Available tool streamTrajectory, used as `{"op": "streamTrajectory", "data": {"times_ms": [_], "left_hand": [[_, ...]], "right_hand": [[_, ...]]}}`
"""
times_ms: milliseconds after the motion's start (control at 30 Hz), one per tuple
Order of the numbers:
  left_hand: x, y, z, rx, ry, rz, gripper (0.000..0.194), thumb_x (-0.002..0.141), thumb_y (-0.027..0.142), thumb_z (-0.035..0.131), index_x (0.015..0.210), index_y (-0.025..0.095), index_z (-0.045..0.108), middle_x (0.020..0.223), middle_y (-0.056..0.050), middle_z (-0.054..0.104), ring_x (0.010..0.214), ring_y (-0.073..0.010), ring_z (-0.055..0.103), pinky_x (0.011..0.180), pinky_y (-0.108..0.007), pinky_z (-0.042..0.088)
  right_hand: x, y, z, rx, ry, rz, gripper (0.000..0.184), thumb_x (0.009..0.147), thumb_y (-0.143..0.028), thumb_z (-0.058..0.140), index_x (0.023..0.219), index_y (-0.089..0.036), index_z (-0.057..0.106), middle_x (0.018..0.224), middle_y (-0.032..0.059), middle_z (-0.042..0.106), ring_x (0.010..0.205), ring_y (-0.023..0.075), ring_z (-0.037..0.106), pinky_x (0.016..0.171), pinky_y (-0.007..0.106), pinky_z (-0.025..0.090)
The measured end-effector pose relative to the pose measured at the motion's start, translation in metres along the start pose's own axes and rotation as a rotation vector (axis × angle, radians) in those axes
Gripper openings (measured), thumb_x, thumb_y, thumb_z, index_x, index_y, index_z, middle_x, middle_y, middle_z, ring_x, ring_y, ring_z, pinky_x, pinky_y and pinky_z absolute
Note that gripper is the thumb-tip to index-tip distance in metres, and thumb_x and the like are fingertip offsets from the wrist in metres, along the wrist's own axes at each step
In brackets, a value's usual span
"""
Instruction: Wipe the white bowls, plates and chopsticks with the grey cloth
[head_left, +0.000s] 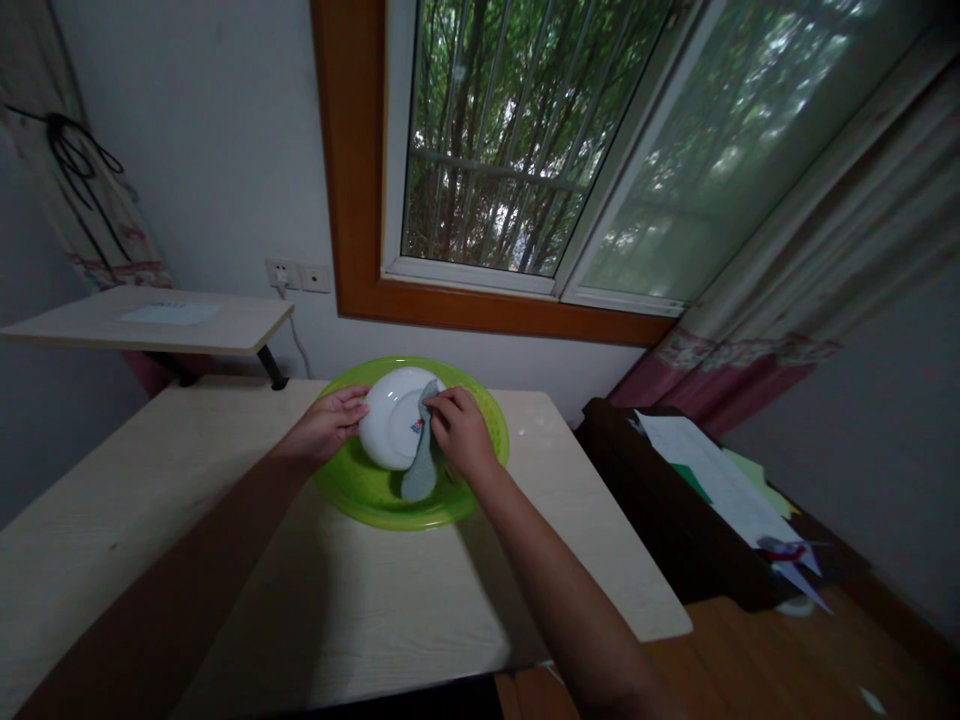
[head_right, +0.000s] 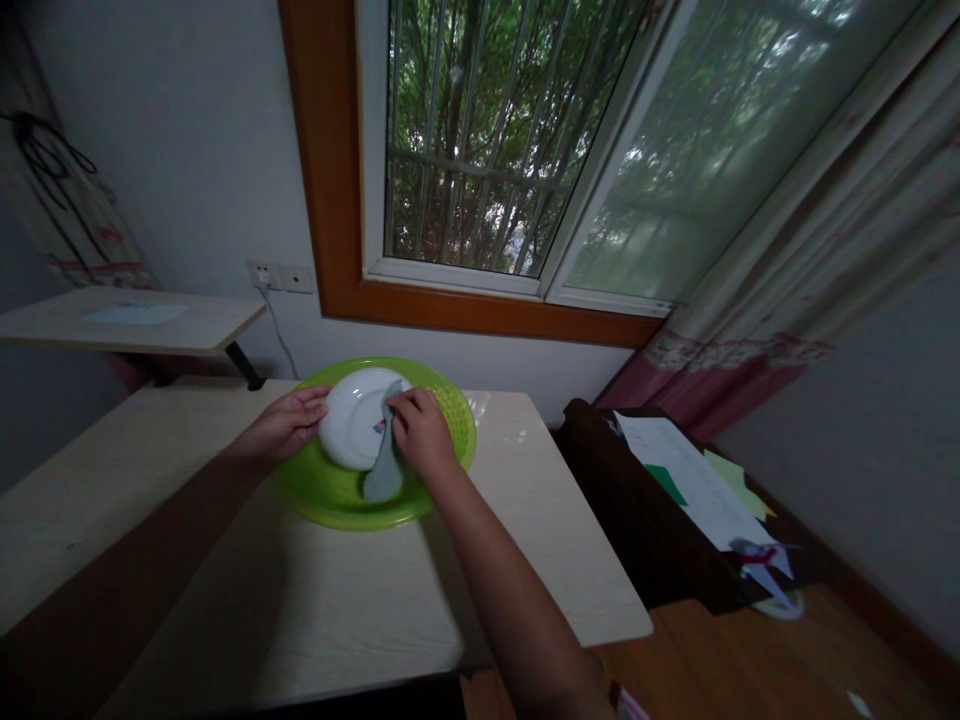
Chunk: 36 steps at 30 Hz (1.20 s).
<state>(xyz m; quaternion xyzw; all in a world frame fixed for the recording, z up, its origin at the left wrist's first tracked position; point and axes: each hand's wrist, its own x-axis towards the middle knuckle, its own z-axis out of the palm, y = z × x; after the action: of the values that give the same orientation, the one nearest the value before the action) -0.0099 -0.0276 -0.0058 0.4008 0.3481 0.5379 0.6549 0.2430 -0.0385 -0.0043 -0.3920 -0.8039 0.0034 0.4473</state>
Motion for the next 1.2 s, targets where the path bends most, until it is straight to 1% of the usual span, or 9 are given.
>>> {"op": "streamTrajectory", "data": {"times_ms": [67, 133, 333, 433, 567, 700, 800, 933, 1200], "left_hand": [[0.001, 0.001, -0.001, -0.032, 0.046, 0.019, 0.045, 0.067, 0.007, 0.079, 0.11, 0.011, 0.068, 0.099, -0.01, 0.074, 0.079, -0.0148, 0.069, 0.071, -0.023, 0.055], [0.002, 0.002, -0.002, -0.074, 0.091, 0.04, 0.043, 0.069, 0.004, 0.076, 0.11, 0.01, 0.068, 0.096, -0.009, 0.074, 0.078, -0.0139, 0.069, 0.071, -0.022, 0.056], [0.006, 0.003, -0.002, -0.139, 0.138, 0.071, 0.039, 0.074, 0.0, 0.068, 0.113, 0.007, 0.068, 0.103, -0.012, 0.074, 0.079, -0.0125, 0.068, 0.071, -0.019, 0.056], [0.006, 0.004, -0.002, -0.165, 0.156, 0.061, 0.036, 0.076, -0.001, 0.066, 0.111, 0.007, 0.068, 0.101, -0.011, 0.074, 0.077, -0.0115, 0.069, 0.069, -0.018, 0.057], [0.006, 0.006, -0.003, -0.23, 0.154, 0.078, 0.032, 0.079, -0.002, 0.063, 0.109, 0.009, 0.068, 0.098, -0.009, 0.074, 0.078, -0.0117, 0.071, 0.072, -0.019, 0.059], [0.006, 0.007, -0.003, -0.275, 0.214, 0.076, 0.035, 0.08, -0.004, 0.059, 0.112, 0.01, 0.067, 0.101, -0.009, 0.074, 0.082, -0.0123, 0.072, 0.075, -0.02, 0.06], [0.007, 0.007, -0.003, -0.291, 0.225, 0.088, 0.034, 0.082, -0.004, 0.058, 0.112, 0.01, 0.067, 0.103, -0.009, 0.074, 0.085, -0.0117, 0.072, 0.076, -0.019, 0.059], [0.008, 0.006, -0.006, -0.299, 0.211, 0.104, 0.03, 0.083, -0.004, 0.057, 0.106, 0.01, 0.069, 0.102, -0.007, 0.074, 0.084, -0.0104, 0.071, 0.077, -0.017, 0.059], [0.008, 0.005, -0.006, -0.287, 0.2, 0.08, 0.031, 0.082, -0.004, 0.058, 0.107, 0.009, 0.069, 0.099, -0.008, 0.074, 0.08, -0.0099, 0.071, 0.073, -0.016, 0.058]], "right_hand": [[-0.001, 0.004, 0.002, -0.017, -0.007, 0.054, 0.026, 0.087, -0.01, 0.058, 0.105, -0.021, 0.072, 0.101, 0.009, 0.061, 0.099, 0.0235, 0.056, 0.092, 0.04, 0.048], [-0.002, 0.005, 0.004, -0.014, -0.062, 0.045, 0.025, 0.085, -0.008, 0.059, 0.102, -0.02, 0.072, 0.098, 0.0085, 0.062, 0.097, 0.023, 0.056, 0.091, 0.039, 0.049], [-0.004, -0.007, 0.004, 0.121, -0.273, -0.18, 0.029, 0.087, -0.008, 0.058, 0.108, -0.021, 0.073, 0.105, 0.008, 0.065, 0.101, 0.021, 0.059, 0.093, 0.038, 0.05], [-0.004, -0.013, 0.002, 0.166, -0.308, -0.249, 0.033, 0.087, -0.007, 0.056, 0.11, -0.023, 0.073, 0.106, 0.0071, 0.066, 0.102, 0.02, 0.059, 0.094, 0.038, 0.05], [-0.005, -0.013, 0.002, 0.152, -0.315, -0.253, 0.033, 0.086, -0.007, 0.056, 0.108, -0.023, 0.074, 0.106, 0.0071, 0.066, 0.101, 0.0199, 0.06, 0.093, 0.037, 0.051], [-0.006, -0.004, 0.007, 0.103, -0.256, -0.141, 0.026, 0.083, -0.006, 0.06, 0.098, -0.02, 0.075, 0.1, 0.0073, 0.066, 0.097, 0.0202, 0.06, 0.09, 0.035, 0.05], [-0.006, 0.004, 0.009, 0.056, -0.179, 0.023, 0.019, 0.08, -0.006, 0.063, 0.088, -0.019, 0.075, 0.093, 0.0065, 0.065, 0.093, 0.0205, 0.06, 0.087, 0.035, 0.049], [-0.006, 0.013, 0.009, 0.05, -0.121, 0.234, 0.021, 0.08, -0.004, 0.06, 0.083, -0.02, 0.074, 0.087, 0.0042, 0.063, 0.085, 0.0187, 0.06, 0.083, 0.033, 0.049], [-0.003, 0.022, 0.007, 0.082, 0.022, 0.314, 0.023, 0.083, -0.006, 0.059, 0.09, -0.018, 0.076, 0.091, 0.0059, 0.066, 0.088, 0.0189, 0.062, 0.086, 0.033, 0.05]]}}
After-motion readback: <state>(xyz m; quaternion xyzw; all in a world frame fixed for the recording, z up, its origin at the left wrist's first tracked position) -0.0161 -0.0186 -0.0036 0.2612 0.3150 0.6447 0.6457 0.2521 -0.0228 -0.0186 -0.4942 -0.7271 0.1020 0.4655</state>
